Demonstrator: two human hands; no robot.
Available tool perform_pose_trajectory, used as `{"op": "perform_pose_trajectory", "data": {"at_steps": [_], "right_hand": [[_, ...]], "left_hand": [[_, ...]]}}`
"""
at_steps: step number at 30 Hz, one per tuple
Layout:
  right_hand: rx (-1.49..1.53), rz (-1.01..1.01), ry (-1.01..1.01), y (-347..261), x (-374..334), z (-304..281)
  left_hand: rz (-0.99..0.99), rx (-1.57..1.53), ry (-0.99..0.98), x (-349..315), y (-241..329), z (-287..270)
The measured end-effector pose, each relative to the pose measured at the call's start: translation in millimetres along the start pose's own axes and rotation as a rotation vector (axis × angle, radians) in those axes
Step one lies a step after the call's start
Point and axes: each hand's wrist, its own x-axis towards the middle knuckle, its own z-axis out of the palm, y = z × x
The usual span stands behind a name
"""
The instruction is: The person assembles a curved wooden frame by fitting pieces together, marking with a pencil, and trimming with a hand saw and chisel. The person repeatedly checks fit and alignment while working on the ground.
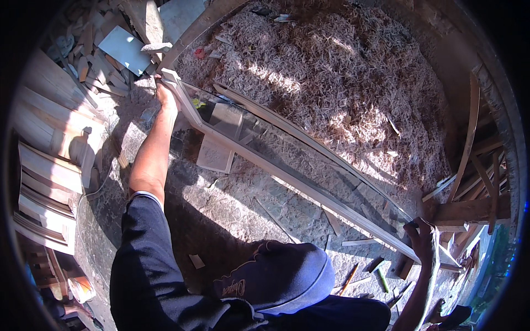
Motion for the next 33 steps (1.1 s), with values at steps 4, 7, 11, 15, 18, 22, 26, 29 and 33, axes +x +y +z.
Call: {"op": "perform_pose_trajectory", "data": {"at_steps": [4, 7, 11, 15, 18, 22, 26, 29, 33], "right_hand": [[-0.010, 0.024, 0.000, -10, 1, -2], [0.044, -0.020, 0.069, -14, -4, -2], [0.045, -0.070, 0.137, -7, -15, 4], [0.060, -0.201, 0.191, 4, -25, 14], [-0.050, -0.253, 0.317, 10, -25, 24], [-0.101, -0.250, 0.283, 12, -27, 28], [-0.095, -0.281, 0.363, 9, -35, 22], [0.058, -0.375, 0.704, 31, -62, 19], [0.152, -0.035, 1.166, 128, -123, 17]], "left_hand": [[0.100, 0.146, 0.051, -2, -3, -3], [-0.033, 0.439, 0.244, -10, 20, -5], [0.585, 0.250, -0.045, -72, 93, 28], [0.948, 0.675, -0.884, -221, 144, 102], [0.889, 0.981, -1.604, -354, 128, 142], [0.945, 1.175, -2.037, -488, 86, 165], [0.829, 1.126, -2.112, -549, 57, 178], [0.922, 1.147, -2.169, -559, 53, 183], [0.939, 1.216, -2.184, -558, 54, 183]]}}
